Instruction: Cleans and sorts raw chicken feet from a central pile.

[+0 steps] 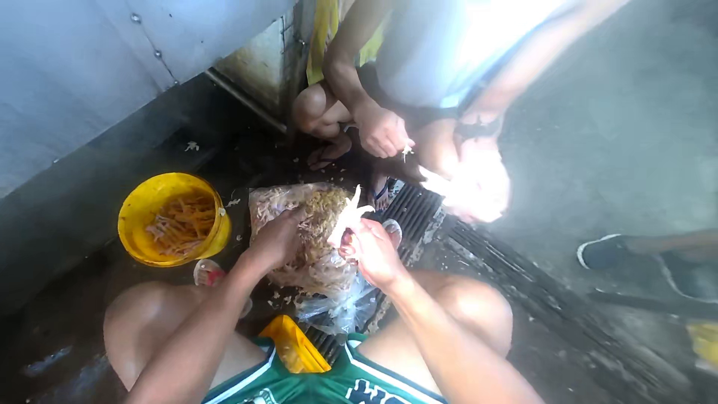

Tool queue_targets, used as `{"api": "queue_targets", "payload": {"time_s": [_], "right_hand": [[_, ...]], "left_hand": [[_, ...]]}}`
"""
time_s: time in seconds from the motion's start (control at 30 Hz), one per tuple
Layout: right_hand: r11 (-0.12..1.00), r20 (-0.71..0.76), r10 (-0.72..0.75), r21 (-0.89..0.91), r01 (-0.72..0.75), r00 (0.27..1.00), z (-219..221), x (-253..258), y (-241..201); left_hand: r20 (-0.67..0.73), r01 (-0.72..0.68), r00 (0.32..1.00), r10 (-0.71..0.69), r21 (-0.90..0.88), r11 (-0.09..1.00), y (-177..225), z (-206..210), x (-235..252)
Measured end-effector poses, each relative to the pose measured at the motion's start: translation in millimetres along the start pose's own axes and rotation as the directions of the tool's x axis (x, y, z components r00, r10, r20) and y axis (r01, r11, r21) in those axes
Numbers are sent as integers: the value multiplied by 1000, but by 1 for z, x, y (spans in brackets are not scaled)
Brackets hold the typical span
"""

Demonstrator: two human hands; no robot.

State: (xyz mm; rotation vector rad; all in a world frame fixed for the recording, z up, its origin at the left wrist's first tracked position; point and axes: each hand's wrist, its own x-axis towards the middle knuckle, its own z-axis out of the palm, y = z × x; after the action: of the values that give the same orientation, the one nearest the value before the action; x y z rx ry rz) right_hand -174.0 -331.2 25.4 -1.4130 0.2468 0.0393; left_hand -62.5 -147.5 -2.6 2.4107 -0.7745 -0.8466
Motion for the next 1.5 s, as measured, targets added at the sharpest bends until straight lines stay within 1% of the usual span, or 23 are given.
{"api": "queue_targets", "payload": {"time_s": [0.03,0.13,0.2,0.27,0.3,0.33,0.37,0.43,0.47,0.53,0.57,0.63,0.7,0.77,0.8,0.87,0.97,1.13,1.2,1.3,1.33,1.43,1.5], "right_hand": [[995,-31,-16,-96,13,999,0,-1,0],[938,-117,-71,-347,26,991,1,-1,1],[886,-172,-94,-464,4,981,-1,3,3],[832,-208,-87,-553,-44,974,0,7,5],[808,-219,-76,-585,-69,973,2,8,5],[790,-226,-64,-606,-89,972,5,9,6],[782,-230,-48,-615,-106,972,8,9,7],[784,-211,-51,-614,-92,976,13,9,10],[789,-190,-50,-610,-78,981,15,8,12],[800,-136,-39,-597,-50,990,15,6,10],[810,-103,-39,-585,-29,994,14,4,7],[840,-51,-81,-540,40,995,16,-4,6],[857,-29,-141,-504,107,990,20,-11,7],[824,-48,-158,-557,105,986,15,-10,7],[801,-57,-148,-592,86,987,10,-8,7],[765,-51,-117,-641,57,992,5,-3,7],[764,-64,-76,-645,16,995,6,-2,8],[782,-87,-104,-622,28,991,4,-2,1],[821,-60,-100,-568,48,993,4,-1,0],[838,-45,-130,-538,86,990,8,-1,9],[820,-58,-138,-566,81,989,9,-1,10],[795,-136,-152,-605,40,979,7,3,2],[790,-167,-136,-614,5,977,3,5,-2]], "left_hand": [[16,-5,1000,6,-12,1000,0,0,-2],[-21,0,1000,-1,-79,997,7,-5,-10],[-43,-9,999,-2,-248,969,13,-10,-16],[-53,-65,998,45,-485,872,18,-10,-23],[-49,-100,995,88,-571,815,22,-8,-26],[-41,-126,991,127,-596,793,28,-4,-29],[-34,-139,989,145,-560,817,33,0,-30],[-42,-124,992,117,-409,904,38,6,-29],[-54,-116,993,103,-365,924,37,7,-28],[-80,-118,992,94,-385,915,30,0,-29],[-91,-127,991,97,-439,890,24,-6,-29],[-89,-142,990,111,-591,794,13,-15,-28],[-101,-135,991,89,-753,644,4,-18,-28],[-118,-112,993,23,-844,525,1,-24,-30],[-125,-108,992,1,-852,512,-1,-26,-31],[-115,-103,993,11,-839,534,-4,-28,-33],[-78,-88,996,42,-838,539,-2,-26,-33],[-97,-112,994,57,-797,594,0,-22,-32],[-149,-138,988,43,-721,679,1,-21,-31],[-215,-164,975,59,-512,843,8,-23,-35],[-233,-196,968,94,-468,862,9,-23,-38],[-311,-331,926,214,-395,857,6,-20,-41],[-340,-380,903,260,-353,855,6,-19,-43]]}}
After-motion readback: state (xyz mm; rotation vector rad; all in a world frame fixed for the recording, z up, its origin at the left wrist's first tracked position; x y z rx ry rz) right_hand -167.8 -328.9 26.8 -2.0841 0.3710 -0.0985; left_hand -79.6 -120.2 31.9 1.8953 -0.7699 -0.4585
